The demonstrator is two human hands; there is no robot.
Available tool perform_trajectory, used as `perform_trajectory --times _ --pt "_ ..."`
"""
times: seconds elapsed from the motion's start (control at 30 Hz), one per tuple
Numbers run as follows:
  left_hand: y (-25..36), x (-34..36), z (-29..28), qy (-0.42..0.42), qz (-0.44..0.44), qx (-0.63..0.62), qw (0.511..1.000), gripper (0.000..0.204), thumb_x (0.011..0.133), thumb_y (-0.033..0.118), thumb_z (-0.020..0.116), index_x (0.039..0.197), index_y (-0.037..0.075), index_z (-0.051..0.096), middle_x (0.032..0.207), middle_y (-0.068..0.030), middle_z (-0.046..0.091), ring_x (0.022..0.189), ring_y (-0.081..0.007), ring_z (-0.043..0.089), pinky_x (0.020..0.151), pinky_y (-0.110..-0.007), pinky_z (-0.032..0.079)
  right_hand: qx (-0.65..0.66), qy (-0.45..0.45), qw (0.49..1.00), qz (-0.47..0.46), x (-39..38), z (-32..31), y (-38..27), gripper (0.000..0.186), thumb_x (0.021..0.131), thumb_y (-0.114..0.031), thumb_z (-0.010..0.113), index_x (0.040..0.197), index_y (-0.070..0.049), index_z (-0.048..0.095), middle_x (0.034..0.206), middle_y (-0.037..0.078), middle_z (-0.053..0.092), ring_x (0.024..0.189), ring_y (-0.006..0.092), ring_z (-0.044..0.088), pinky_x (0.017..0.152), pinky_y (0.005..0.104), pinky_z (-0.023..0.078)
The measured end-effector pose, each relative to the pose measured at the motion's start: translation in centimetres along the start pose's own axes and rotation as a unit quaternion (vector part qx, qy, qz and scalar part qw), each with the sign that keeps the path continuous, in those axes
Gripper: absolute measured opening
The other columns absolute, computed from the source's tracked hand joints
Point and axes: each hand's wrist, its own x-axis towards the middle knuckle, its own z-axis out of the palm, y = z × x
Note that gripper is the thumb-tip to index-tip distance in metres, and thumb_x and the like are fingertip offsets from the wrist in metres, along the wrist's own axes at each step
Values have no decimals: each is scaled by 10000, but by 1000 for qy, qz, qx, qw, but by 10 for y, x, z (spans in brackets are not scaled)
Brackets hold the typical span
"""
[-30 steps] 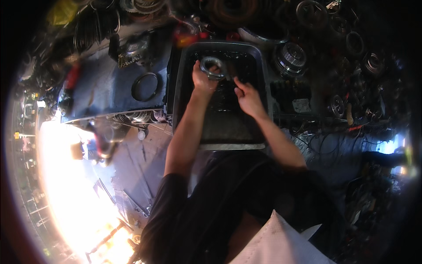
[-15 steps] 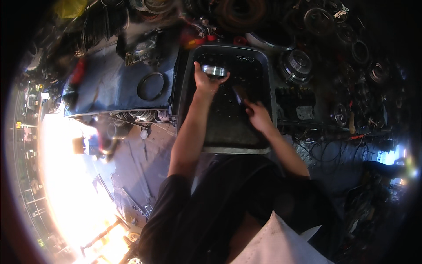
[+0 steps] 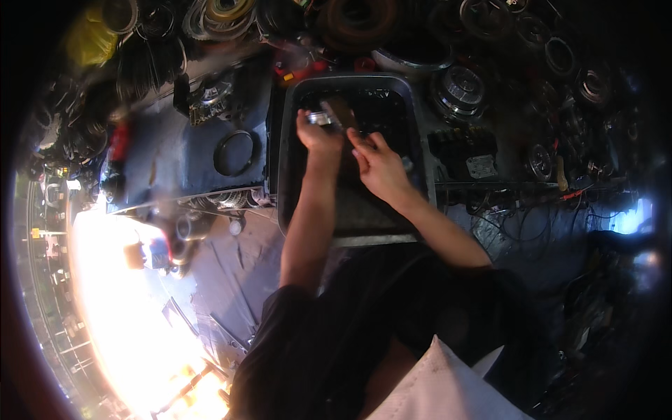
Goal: The person sits on the floor and uses a press to remove a bearing from a gear. They then move to a workbench, disassemble the gear assembly, and clean the components in a tray of liquid using a brush.
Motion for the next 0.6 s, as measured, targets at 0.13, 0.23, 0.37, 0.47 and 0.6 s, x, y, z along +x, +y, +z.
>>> perform_trajectory --times 0.13,0.23,0.37,0.47,0.6 --pt "5 -11 9 -48 76 81 993 298 965 494 538 1079 221 574 1153 -99 652 1026 -373 646 872 -592 525 94 54 993 51 1 7 24 448 971 -118 703 1409 -194 648 897 128 603 738 288 627 671 385 533" --pt "9 -16 2 -90 36 124 988 411 970 508 542 1173 154 591 1165 -132 651 1058 -364 646 872 -581 537 255 24 960 109 4 7 40 424 1004 -130 698 1423 -167 643 807 1 534 626 95 480 537 268 407" --pt "31 -11 -6 -198 -91 180 959 547 1080 510 420 1317 38 562 1271 -186 638 1191 -375 614 1031 -605 473 447 -75 839 302 -4 -11 46 457 1022 -165 686 1469 -199 603 759 -59 498 554 30 420 432 207 318" --pt "45 -4 -13 -228 -147 225 936 595 1114 460 370 1383 -51 514 1383 -236 597 1318 -399 560 1121 -606 439 433 -90 809 388 -2 -23 43 475 1032 -184 672 1495 -212 572 716 -56 488 520 34 400 399 209 294" --pt "41 3 -24 -345 105 518 776 446 1051 215 563 1404 -49 496 1379 -238 601 1322 -393 573 1083 -563 496 462 -99 788 394 0 -27 37 470 1044 -136 635 1501 -219 565 690 -44 473 527 51 395 410 220 301"
